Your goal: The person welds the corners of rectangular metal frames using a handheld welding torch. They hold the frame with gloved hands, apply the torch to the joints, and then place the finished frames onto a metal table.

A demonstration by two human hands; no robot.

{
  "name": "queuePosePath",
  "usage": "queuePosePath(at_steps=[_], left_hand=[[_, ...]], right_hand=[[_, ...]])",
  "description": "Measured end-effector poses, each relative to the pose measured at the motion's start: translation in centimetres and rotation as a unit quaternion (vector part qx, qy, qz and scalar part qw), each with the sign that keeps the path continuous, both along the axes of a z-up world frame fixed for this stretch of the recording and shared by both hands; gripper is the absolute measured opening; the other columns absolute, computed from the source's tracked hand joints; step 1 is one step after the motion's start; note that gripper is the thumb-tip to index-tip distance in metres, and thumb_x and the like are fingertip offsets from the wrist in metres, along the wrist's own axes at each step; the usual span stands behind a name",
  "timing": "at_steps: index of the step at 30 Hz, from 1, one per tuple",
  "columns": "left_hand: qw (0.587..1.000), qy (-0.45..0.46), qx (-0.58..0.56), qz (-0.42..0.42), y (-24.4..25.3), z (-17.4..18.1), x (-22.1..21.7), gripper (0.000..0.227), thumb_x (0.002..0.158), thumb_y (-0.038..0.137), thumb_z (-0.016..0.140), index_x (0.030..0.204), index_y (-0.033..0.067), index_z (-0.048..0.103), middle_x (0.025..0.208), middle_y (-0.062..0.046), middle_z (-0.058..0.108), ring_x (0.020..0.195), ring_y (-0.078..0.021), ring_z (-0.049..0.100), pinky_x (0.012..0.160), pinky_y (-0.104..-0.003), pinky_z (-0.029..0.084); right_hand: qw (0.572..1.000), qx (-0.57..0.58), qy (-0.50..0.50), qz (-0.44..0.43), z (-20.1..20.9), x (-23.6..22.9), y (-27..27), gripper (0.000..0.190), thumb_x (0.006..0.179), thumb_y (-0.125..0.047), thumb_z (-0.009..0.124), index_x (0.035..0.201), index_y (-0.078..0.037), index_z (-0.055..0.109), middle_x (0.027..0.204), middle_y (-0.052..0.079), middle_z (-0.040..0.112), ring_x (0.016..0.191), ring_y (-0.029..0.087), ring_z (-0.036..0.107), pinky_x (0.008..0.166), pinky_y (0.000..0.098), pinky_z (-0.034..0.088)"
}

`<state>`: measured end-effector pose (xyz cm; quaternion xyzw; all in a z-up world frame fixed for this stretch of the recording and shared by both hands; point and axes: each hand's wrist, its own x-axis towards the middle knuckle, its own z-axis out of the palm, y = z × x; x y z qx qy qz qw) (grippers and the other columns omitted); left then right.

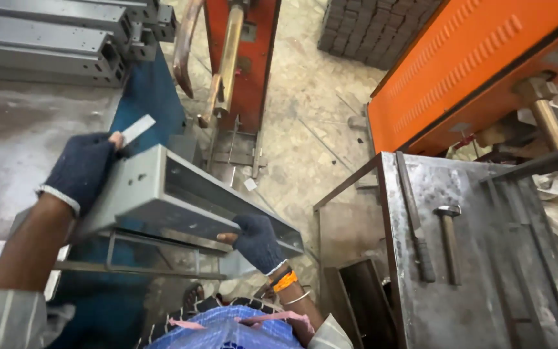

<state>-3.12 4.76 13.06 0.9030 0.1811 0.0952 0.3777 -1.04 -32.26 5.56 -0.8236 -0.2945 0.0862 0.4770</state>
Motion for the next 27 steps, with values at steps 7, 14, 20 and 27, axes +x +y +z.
queuePosePath(at_steps=[7, 14, 20, 27], left_hand=[[0.97, 0.028, -0.214, 0.112, -7.8, -0.1, -2.7, 0.042, 0.103, 0.037, 0.062, 0.102, -0.0017, 0.076, 0.085, -0.011, 0.069, 0.078, -0.0192, 0.057, 0.073, -0.036, 0.045], [0.967, -0.028, -0.211, 0.137, -11.7, -0.1, -3.8, 0.037, 0.102, 0.032, 0.062, 0.108, -0.0021, 0.074, 0.087, -0.007, 0.071, 0.081, -0.0131, 0.057, 0.075, -0.032, 0.046], [0.969, -0.053, -0.169, 0.172, -12.2, 0.9, -3.7, 0.039, 0.105, 0.031, 0.059, 0.107, -0.0055, 0.072, 0.084, -0.01, 0.07, 0.078, -0.015, 0.058, 0.073, -0.035, 0.046], [0.959, -0.056, -0.202, 0.193, -9.1, 1.5, -2.4, 0.037, 0.103, 0.033, 0.061, 0.107, -0.0014, 0.073, 0.087, -0.008, 0.071, 0.08, -0.0137, 0.057, 0.074, -0.034, 0.046]], right_hand=[[1.0, 0.008, 0.007, -0.02, -4.2, 0.1, -2.6, 0.032, 0.073, -0.032, 0.088, 0.09, -0.006, 0.078, 0.083, 0.016, 0.073, 0.074, 0.029, 0.07, 0.065, 0.0395, 0.052], [0.992, 0.113, 0.057, 0.021, 4.0, -0.3, -3.6, 0.05, 0.087, -0.039, 0.075, 0.127, -0.009, 0.066, 0.118, 0.012, 0.075, 0.11, 0.029, 0.072, 0.088, 0.0359, 0.057], [0.988, 0.15, 0.02, 0.032, 4.1, 0.7, -0.7, 0.047, 0.102, -0.042, 0.063, 0.131, -0.004, 0.063, 0.122, 0.018, 0.073, 0.118, 0.029, 0.072, 0.097, 0.037, 0.055], [0.984, 0.142, 0.107, -0.023, 4.2, 3.0, 4.4, 0.049, 0.102, -0.044, 0.056, 0.132, -0.007, 0.06, 0.106, 0.015, 0.075, 0.101, 0.024, 0.074, 0.088, 0.0382, 0.056]])
